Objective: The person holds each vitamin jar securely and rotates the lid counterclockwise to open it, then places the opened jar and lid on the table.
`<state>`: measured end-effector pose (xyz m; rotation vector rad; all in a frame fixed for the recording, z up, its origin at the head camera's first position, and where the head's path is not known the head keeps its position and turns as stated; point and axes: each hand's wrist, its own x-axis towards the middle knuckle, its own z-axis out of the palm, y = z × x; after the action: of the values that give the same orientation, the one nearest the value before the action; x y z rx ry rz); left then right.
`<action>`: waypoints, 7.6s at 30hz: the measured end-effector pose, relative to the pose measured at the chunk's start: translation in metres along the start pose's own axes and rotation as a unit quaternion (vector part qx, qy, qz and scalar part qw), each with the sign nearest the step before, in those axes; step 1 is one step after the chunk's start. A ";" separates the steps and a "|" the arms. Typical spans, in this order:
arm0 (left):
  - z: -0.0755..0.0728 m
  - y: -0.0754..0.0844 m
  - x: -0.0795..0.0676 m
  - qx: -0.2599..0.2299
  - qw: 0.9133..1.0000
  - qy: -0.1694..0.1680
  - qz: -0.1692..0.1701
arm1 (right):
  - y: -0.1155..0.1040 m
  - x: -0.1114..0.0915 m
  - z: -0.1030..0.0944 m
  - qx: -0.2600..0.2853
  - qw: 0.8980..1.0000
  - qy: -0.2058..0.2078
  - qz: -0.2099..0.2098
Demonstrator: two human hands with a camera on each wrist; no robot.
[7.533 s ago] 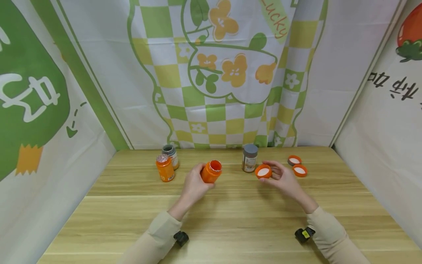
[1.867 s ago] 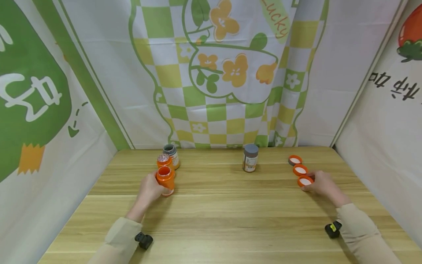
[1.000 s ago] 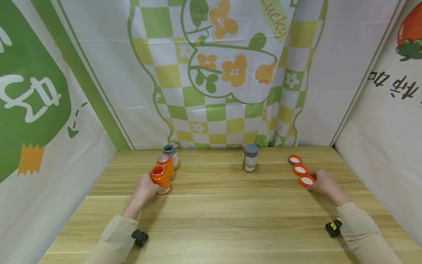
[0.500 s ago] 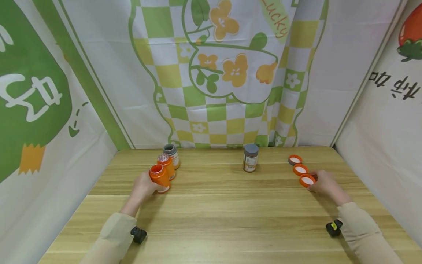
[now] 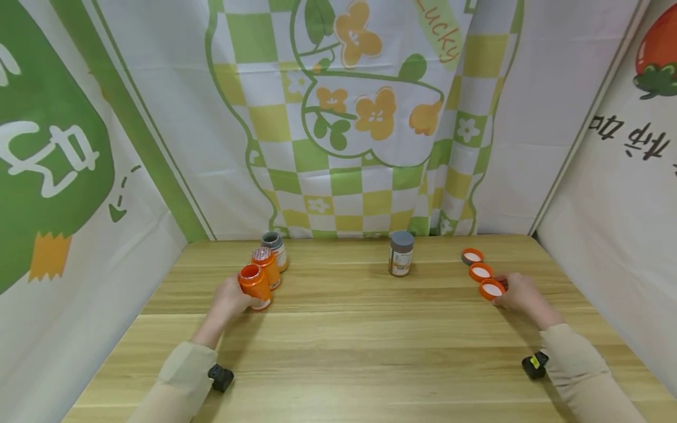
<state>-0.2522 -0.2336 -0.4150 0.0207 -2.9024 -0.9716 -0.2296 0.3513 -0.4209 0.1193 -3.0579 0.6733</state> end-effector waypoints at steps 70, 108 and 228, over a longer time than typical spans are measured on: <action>-0.002 0.016 -0.039 0.032 0.998 -0.050 0.014 | -0.028 -0.028 0.000 -0.023 0.998 -0.038 0.047; 0.043 0.062 -0.017 -0.016 0.998 -0.026 0.061 | -0.051 -0.001 0.023 -0.003 1.000 -0.002 -0.010; 0.174 0.191 0.068 -0.115 0.976 -0.115 0.145 | -0.076 0.051 0.049 0.031 0.995 -0.005 -0.091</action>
<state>-0.3318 0.0204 -0.4335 -0.5492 -2.8495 -1.3186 -0.2746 0.2580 -0.4320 0.3968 -2.9866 0.7581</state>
